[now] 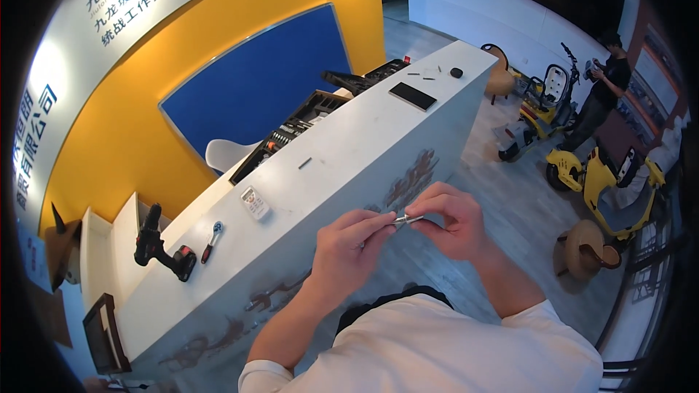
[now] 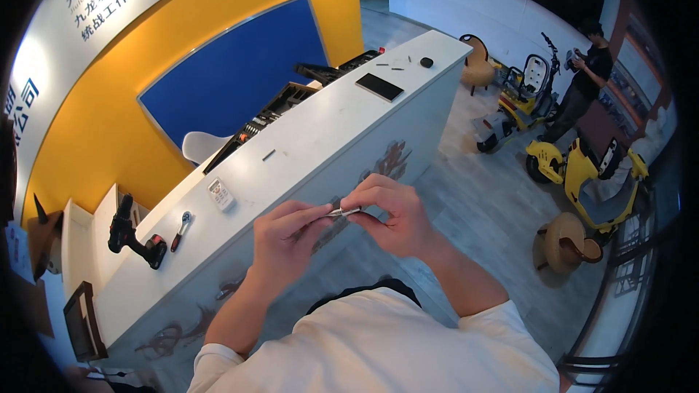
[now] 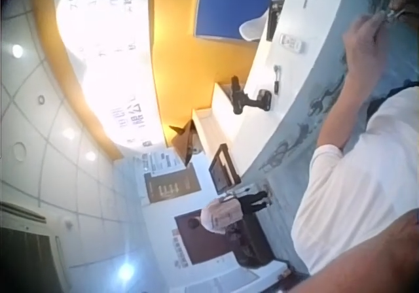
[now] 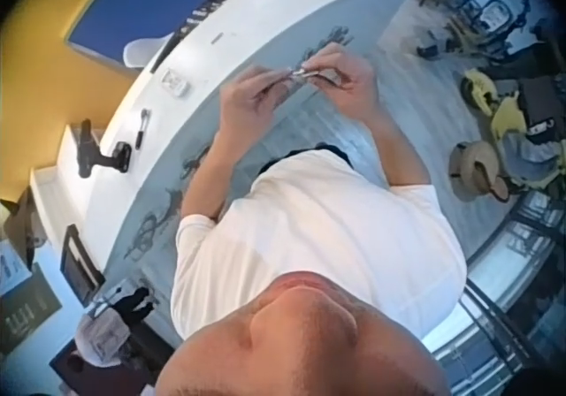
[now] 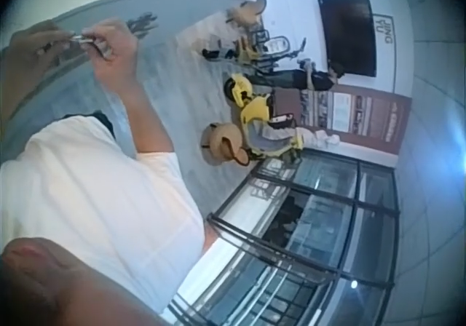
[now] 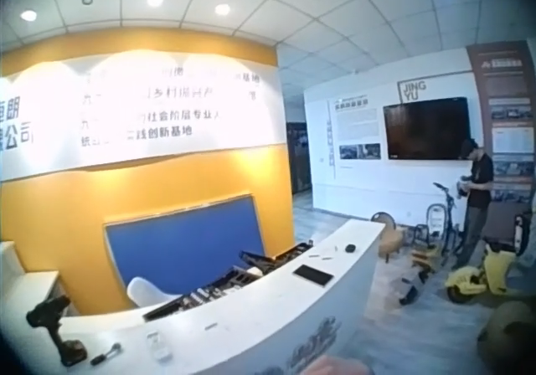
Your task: Repairing and assembling components of a small electric scooter.
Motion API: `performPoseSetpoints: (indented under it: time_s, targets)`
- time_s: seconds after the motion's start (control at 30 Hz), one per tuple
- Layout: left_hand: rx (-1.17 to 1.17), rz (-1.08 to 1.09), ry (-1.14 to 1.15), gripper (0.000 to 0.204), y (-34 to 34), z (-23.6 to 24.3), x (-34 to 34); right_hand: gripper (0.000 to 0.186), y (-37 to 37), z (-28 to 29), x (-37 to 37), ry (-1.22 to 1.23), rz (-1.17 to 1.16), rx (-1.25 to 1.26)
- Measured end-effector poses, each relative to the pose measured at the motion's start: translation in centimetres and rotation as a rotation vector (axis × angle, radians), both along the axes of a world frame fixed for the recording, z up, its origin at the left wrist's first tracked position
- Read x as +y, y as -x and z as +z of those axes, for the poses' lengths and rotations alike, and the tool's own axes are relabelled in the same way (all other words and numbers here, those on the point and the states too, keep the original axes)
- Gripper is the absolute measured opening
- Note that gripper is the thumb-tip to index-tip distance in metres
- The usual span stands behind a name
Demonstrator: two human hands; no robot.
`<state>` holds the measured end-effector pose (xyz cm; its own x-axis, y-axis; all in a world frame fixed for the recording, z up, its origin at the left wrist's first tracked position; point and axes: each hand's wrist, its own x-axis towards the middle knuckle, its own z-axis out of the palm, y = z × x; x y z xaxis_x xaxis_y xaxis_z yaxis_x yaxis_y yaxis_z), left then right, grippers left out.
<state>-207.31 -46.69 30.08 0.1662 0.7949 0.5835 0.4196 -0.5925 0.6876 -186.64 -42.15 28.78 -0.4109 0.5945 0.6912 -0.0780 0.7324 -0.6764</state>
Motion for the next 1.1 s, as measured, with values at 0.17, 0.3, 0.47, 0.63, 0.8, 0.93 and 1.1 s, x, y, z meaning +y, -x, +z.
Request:
performPoseSetpoints:
  time_s: [0.17,0.3,0.47,0.63,0.8,0.93,1.1]
  targets:
    - [0.087,0.042,-0.103,0.020,0.1,-0.6,0.1,0.027,0.5,1.2,-0.5,0.090,-0.028,-0.051]
    - [0.028,0.003,0.014,0.021,0.0,-0.7,0.4,0.022,0.5,-0.4,0.0,0.313,0.055,0.080]
    - [0.009,-0.029,0.149,0.019,0.4,-1.1,1.1,0.020,0.7,-1.7,1.0,0.135,0.081,0.008]
    - [0.143,0.059,-0.102,0.015,0.7,-2.2,1.9,0.017,1.9,-3.4,1.3,0.602,0.115,0.144]
    - [0.083,-0.035,0.216,0.019,1.4,-2.7,2.1,0.017,2.1,-2.2,2.3,0.392,0.083,-0.028]
    - [0.184,0.071,-0.081,0.020,1.7,-3.7,2.2,0.019,3.0,-2.2,2.2,0.747,0.135,0.050]
    - [0.033,-0.004,0.277,0.018,2.2,-3.2,2.9,0.022,2.9,-2.0,4.1,0.161,0.110,-0.181]
